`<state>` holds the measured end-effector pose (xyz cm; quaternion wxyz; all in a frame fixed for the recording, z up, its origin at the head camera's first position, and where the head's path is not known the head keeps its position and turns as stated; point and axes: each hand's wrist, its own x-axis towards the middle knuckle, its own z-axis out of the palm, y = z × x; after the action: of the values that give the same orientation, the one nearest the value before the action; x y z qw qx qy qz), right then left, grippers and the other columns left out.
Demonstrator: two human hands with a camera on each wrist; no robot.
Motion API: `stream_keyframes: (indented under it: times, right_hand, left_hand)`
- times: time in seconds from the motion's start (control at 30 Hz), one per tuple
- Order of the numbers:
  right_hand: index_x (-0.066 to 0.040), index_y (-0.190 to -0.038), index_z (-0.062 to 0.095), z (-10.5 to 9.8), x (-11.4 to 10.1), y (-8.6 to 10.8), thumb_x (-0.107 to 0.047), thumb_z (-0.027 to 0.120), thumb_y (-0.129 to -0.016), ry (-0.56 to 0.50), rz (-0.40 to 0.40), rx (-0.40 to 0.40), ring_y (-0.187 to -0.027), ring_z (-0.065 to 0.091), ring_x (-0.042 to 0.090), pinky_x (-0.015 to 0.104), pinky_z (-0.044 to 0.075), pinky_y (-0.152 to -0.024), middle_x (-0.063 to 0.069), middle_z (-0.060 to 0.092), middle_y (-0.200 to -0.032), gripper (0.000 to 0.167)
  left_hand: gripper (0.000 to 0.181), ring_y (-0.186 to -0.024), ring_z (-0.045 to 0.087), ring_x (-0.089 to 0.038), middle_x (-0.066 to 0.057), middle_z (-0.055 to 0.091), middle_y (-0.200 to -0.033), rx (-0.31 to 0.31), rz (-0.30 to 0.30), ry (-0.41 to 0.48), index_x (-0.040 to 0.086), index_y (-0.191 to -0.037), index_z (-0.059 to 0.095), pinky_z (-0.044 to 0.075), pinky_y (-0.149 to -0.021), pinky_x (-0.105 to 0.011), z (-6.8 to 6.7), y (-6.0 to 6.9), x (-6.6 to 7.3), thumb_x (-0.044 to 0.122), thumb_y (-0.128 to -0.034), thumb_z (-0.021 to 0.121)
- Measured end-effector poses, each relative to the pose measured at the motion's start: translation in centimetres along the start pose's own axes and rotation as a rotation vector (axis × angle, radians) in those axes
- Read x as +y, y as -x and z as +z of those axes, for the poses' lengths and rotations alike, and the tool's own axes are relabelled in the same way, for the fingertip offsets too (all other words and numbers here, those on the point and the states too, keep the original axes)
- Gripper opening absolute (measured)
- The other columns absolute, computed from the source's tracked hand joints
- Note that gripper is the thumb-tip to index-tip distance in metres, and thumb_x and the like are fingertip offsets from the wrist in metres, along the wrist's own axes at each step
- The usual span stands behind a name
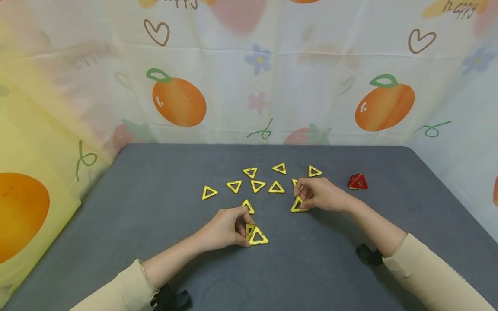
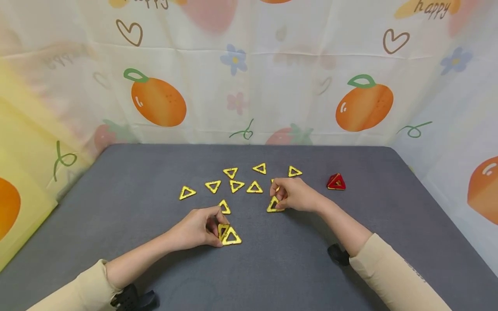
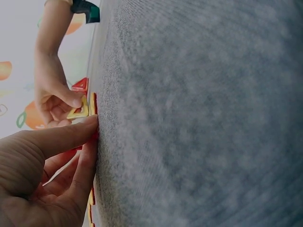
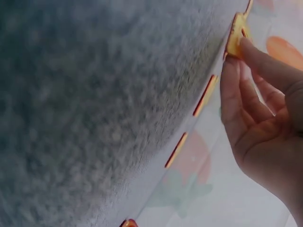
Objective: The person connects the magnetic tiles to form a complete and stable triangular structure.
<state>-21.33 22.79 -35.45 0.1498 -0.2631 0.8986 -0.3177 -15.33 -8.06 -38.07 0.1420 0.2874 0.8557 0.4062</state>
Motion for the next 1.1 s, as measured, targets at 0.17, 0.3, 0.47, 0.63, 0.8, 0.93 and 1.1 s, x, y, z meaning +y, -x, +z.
stream_keyframes:
  times: [0.17, 0.3, 0.47, 0.63, 0.8, 0.93, 1.1]
  right_hand:
    - [-0.013, -0.109, 0.068, 0.5, -1.3, 0.2, -0.012, 0.075, -0.086, -0.05, 0.0, -0.019, -0.069, 0.063, 0.009, 0.025, 0.051, -0.063, 0.001, 0.064, -0.079, 0.024]
    - [-0.012, -0.108, 0.07, 1.4, -2.5, 0.1, -0.014, 0.076, -0.086, -0.126, 0.015, -0.008, -0.069, 0.067, 0.012, 0.028, 0.057, -0.065, 0.003, 0.066, -0.08, 0.024]
    - [-0.01, -0.107, 0.071, 2.6, -4.1, -0.1, -0.011, 0.08, -0.082, -0.171, 0.037, 0.019, -0.069, 0.069, 0.012, 0.029, 0.057, -0.064, 0.004, 0.07, -0.083, 0.027]
    - [-0.011, -0.108, 0.072, 3.6, -5.4, -0.1, -0.008, 0.078, -0.082, -0.179, 0.037, 0.003, -0.071, 0.07, 0.013, 0.028, 0.054, -0.062, 0.001, 0.072, -0.083, 0.027]
    - [-0.013, -0.101, 0.073, 4.6, -6.1, 0.0, -0.008, 0.08, -0.08, -0.143, 0.011, 0.013, -0.067, 0.068, 0.008, 0.024, 0.051, -0.058, -0.001, 0.072, -0.078, 0.023]
    - [-0.012, -0.097, 0.073, 5.1, -6.2, 0.1, -0.008, 0.081, -0.079, -0.118, -0.027, 0.014, -0.066, 0.067, 0.005, 0.023, 0.054, -0.06, -0.002, 0.073, -0.077, 0.02]
    - [-0.013, -0.094, 0.073, 5.4, -6.1, 0.1, -0.01, 0.083, -0.077, -0.089, -0.043, 0.036, -0.065, 0.066, 0.004, 0.022, 0.054, -0.06, -0.004, 0.072, -0.075, 0.019]
  left_hand:
    - [0.039, -0.068, 0.061, 0.001, -0.008, 0.073, -0.106, -0.004, -0.002, -0.001, 0.009, -0.097, 0.063, 0.052, -0.062, -0.018, -0.1, 0.0, 0.2, 0.003, -0.0682, 0.088]
    - [0.039, -0.068, 0.062, 0.0, -0.007, 0.074, -0.104, -0.009, -0.012, -0.002, 0.01, -0.097, 0.063, 0.053, -0.062, -0.018, -0.1, -0.1, 0.3, 0.003, -0.0682, 0.088]
    - [0.039, -0.067, 0.062, -0.001, -0.006, 0.074, -0.102, -0.011, -0.02, -0.005, 0.01, -0.097, 0.063, 0.053, -0.062, -0.018, -0.1, -0.2, 0.2, 0.004, -0.0683, 0.088]
    - [0.039, -0.067, 0.062, -0.001, -0.006, 0.074, -0.1, -0.01, -0.022, -0.003, 0.011, -0.096, 0.063, 0.053, -0.061, -0.019, 0.0, -0.2, 0.2, 0.004, -0.068, 0.089]
    - [0.04, -0.066, 0.062, -0.002, -0.004, 0.073, -0.092, -0.007, -0.022, -0.004, 0.011, -0.097, 0.063, 0.053, -0.061, -0.019, -0.1, -0.2, 0.2, 0.004, -0.0677, 0.089]
    - [0.04, -0.066, 0.062, -0.002, -0.003, 0.072, -0.09, -0.005, -0.025, -0.007, 0.011, -0.097, 0.063, 0.052, -0.061, -0.019, 0.0, -0.1, 0.2, 0.004, -0.0676, 0.089]
    - [0.04, -0.066, 0.062, -0.002, -0.003, 0.071, -0.088, -0.003, -0.022, -0.014, 0.011, -0.097, 0.063, 0.052, -0.061, -0.019, 0.0, -0.1, 0.1, 0.004, -0.0675, 0.089]
